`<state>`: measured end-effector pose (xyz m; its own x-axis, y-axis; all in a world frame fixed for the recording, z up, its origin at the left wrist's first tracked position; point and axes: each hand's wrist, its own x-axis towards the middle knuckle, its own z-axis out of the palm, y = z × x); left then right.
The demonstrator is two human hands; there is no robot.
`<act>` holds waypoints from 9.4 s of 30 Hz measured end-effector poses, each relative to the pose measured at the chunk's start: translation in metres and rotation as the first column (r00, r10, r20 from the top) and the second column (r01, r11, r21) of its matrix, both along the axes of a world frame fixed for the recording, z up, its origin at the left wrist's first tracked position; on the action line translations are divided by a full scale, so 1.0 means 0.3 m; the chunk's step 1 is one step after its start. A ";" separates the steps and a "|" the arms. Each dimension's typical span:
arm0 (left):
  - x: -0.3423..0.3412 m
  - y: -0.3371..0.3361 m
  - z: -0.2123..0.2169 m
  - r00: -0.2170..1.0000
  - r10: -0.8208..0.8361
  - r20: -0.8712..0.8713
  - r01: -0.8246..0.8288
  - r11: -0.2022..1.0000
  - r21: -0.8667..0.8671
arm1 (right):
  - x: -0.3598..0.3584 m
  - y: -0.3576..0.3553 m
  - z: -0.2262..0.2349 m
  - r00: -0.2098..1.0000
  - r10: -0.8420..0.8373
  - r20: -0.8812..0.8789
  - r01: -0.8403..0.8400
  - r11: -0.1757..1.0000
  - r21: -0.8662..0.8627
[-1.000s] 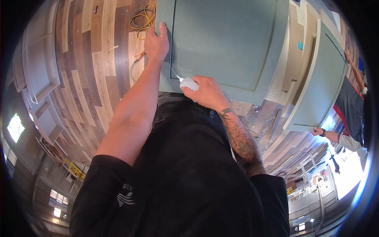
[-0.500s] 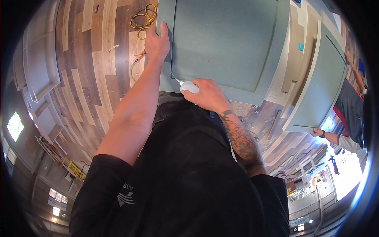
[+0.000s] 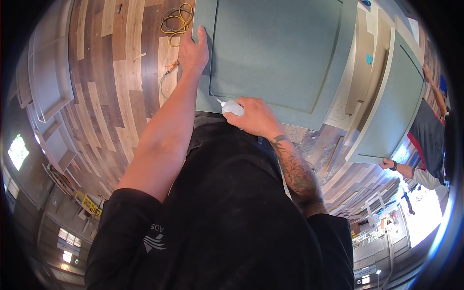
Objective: Applying sealant or glue to the joints of wooden cabinet doors and wiping away excess.
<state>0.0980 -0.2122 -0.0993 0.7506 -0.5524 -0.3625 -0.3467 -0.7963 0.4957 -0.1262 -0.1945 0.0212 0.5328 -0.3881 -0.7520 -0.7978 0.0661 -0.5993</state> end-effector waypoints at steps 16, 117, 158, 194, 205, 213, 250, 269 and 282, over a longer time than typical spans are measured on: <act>0.007 0.028 0.004 1.000 0.019 -0.003 -0.019 1.000 -0.022 | 0.013 -0.025 0.031 0.992 0.118 -0.043 -0.118 0.993 0.021; 0.525 -0.667 -0.086 0.909 -0.147 -0.391 -0.200 0.670 -0.715 | 0.019 0.176 -0.025 0.623 -0.688 0.372 0.593 0.725 0.350; -0.068 0.271 -0.014 0.997 0.044 -0.064 -0.063 0.940 -0.336 | 0.493 -0.548 -0.149 0.888 -0.344 0.305 0.438 0.833 -0.338; -0.062 0.245 0.020 0.989 0.064 -0.135 -0.101 0.953 -0.285 | 0.422 -0.518 -0.076 0.943 -0.276 0.183 0.327 0.866 -0.377; -0.061 0.247 0.011 0.988 0.051 -0.146 -0.090 0.959 -0.270 | 0.402 -0.498 -0.084 0.954 -0.242 0.176 0.295 0.859 -0.419; -0.050 0.250 -0.005 0.988 0.048 -0.148 -0.089 0.954 -0.286 | 0.396 -0.482 -0.075 0.957 -0.231 0.175 0.284 0.867 -0.410; -0.047 0.251 -0.016 0.978 0.096 -0.187 -0.146 0.951 -0.271 | 0.314 -0.386 -0.067 0.973 -0.185 0.137 0.224 0.895 -0.385; -0.046 0.242 -0.007 0.979 0.102 -0.175 -0.151 0.945 -0.289 | 0.276 -0.318 -0.059 0.972 -0.168 0.162 0.220 0.894 -0.390; -0.043 0.225 -0.007 0.981 0.106 -0.161 -0.150 0.943 -0.297 | 0.253 -0.289 -0.063 0.978 -0.164 0.133 0.202 0.907 -0.369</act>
